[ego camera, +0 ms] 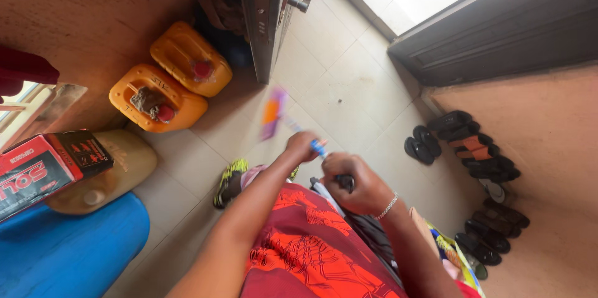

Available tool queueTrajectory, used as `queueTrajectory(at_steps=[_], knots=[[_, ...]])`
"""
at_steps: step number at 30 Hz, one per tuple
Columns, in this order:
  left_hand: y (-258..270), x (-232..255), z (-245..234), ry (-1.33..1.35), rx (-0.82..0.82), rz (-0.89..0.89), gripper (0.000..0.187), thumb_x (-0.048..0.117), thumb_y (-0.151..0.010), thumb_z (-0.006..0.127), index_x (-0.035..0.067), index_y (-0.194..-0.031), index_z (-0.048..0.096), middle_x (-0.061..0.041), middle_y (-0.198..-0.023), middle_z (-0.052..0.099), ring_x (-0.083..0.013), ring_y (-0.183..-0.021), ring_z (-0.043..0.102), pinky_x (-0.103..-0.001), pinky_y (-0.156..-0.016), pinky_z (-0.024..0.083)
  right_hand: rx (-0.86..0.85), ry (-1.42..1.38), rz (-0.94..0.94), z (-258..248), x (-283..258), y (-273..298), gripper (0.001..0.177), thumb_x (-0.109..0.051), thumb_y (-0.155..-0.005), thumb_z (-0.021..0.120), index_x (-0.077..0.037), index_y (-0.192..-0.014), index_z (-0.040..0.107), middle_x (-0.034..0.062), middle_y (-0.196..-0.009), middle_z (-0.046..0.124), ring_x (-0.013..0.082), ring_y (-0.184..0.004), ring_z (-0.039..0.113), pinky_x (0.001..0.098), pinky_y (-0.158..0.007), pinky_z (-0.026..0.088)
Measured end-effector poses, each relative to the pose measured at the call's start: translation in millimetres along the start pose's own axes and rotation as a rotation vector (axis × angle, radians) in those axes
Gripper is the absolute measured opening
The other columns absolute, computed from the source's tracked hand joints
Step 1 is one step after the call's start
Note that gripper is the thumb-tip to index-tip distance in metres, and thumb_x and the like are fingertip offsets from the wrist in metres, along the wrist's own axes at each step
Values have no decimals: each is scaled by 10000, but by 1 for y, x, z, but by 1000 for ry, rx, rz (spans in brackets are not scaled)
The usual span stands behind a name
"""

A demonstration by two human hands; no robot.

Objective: The person sweeps the tiled floor of a hallway and landing area using a broom, pushing dust and debris toward an open doorway.

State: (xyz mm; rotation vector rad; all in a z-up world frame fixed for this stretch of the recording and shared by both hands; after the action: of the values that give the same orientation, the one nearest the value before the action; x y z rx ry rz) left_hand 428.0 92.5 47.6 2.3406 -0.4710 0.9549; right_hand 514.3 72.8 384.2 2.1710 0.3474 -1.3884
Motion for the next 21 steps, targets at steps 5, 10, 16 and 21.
queueTrajectory(at_steps=[5, 10, 16, 21], knots=[[-37, 59, -37, 81, 234, 297, 406, 427, -933, 675, 96, -698, 672, -136, -839, 681, -373, -810, 669, -502, -690, 541, 57, 293, -216, 0, -35, -20, 314, -41, -794, 746, -22, -649, 468, 125, -664, 493, 323, -681, 506, 433, -826, 487], [-5, 101, -84, 21, 120, 343, 341, 407, -882, 694, 118, -700, 703, -113, -827, 704, -345, -846, 693, -504, -700, 544, 157, 75, -230, -19, -78, 9, 424, -108, -865, 748, -25, -628, 406, 108, -614, 396, 292, -614, 431, 399, -642, 407], [53, 67, -143, -46, -99, 324, 232, 364, -824, 685, 141, -774, 725, -134, -813, 721, -361, -859, 701, -516, -710, 546, 425, -235, -311, 13, -93, 10, 398, -114, -941, 654, -27, -649, 398, 75, -621, 421, 233, -592, 440, 374, -629, 419], [98, 8, -180, -155, -176, 146, 463, 520, -964, 630, 118, -757, 729, -178, -779, 701, -392, -802, 695, -528, -713, 543, 327, -348, -314, 48, -91, -31, 372, -102, -931, 638, 5, -622, 462, 94, -604, 469, 223, -571, 467, 383, -627, 441]])
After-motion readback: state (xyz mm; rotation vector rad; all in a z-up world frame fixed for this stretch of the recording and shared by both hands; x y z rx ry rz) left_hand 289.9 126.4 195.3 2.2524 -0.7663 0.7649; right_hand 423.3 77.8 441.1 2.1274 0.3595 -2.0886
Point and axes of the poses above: each hand's wrist, its own y-axis away from the middle knuckle, its own z-axis out of the palm, x = y × z, the point moved 3 cm from there along -y, towards the middle knuckle
